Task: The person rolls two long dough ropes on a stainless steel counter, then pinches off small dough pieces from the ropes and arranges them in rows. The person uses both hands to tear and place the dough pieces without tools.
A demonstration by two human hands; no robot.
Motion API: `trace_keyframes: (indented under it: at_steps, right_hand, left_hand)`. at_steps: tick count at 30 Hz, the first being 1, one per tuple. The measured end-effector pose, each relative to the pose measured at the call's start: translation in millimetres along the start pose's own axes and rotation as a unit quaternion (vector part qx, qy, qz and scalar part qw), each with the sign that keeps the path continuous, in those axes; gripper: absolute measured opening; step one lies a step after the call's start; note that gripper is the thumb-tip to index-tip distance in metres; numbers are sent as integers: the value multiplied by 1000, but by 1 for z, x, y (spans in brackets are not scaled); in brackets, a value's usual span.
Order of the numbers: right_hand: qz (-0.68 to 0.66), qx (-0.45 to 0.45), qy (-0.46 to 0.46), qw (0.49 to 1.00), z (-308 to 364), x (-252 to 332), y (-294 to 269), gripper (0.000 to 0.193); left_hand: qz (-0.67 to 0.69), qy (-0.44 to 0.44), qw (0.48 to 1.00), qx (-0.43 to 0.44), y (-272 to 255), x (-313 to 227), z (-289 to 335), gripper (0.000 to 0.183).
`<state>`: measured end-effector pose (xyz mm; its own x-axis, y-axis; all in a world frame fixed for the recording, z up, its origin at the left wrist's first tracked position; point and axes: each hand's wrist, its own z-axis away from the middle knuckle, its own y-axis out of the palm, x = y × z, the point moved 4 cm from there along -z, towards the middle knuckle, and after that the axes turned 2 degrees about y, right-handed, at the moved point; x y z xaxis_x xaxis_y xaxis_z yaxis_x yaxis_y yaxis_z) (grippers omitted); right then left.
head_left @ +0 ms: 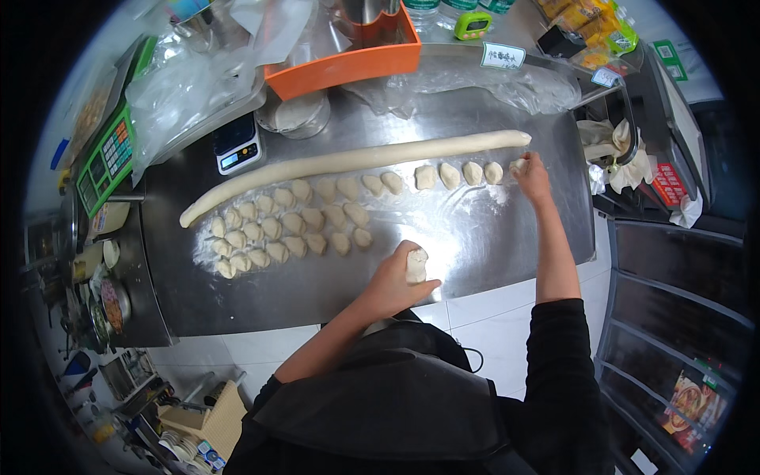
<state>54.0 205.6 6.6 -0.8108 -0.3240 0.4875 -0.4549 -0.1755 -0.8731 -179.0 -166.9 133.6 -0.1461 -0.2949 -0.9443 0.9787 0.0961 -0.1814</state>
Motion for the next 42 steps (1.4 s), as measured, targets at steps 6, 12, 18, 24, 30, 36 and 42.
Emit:
trace_keyframes:
  at_steps: [6, 12, 18, 24, 30, 36, 42]
  right_hand:
    - [88, 40, 0, 995, 9, 4, 20, 39]
    - [33, -10, 6, 999, 54, 62, -41, 41]
    - [-328, 327, -184, 867, 190, 228, -32, 36]
    - [-322, 189, -168, 912, 189, 253, -42, 30]
    - [-233, 151, -247, 928, 193, 263, -51, 34]
    - [-229, 72, -271, 932, 196, 270, -51, 27]
    - [-239, 5, -221, 946, 188, 240, -43, 20]
  left_hand:
    - [43, -4, 999, -11, 11, 9, -5, 75]
    - [30, 99, 993, -51, 2, 4, -13, 111]
    - [-16, 156, 986, -49, 12, 3, -34, 119]
    - [-63, 68, 995, -34, 6, 23, -37, 78]
    - [16, 48, 999, -5, 5, 0, -33, 45]
    - [-28, 23, 999, 22, 13, -2, -32, 40]
    - [-94, 156, 982, 52, 11, -51, -18, 29]
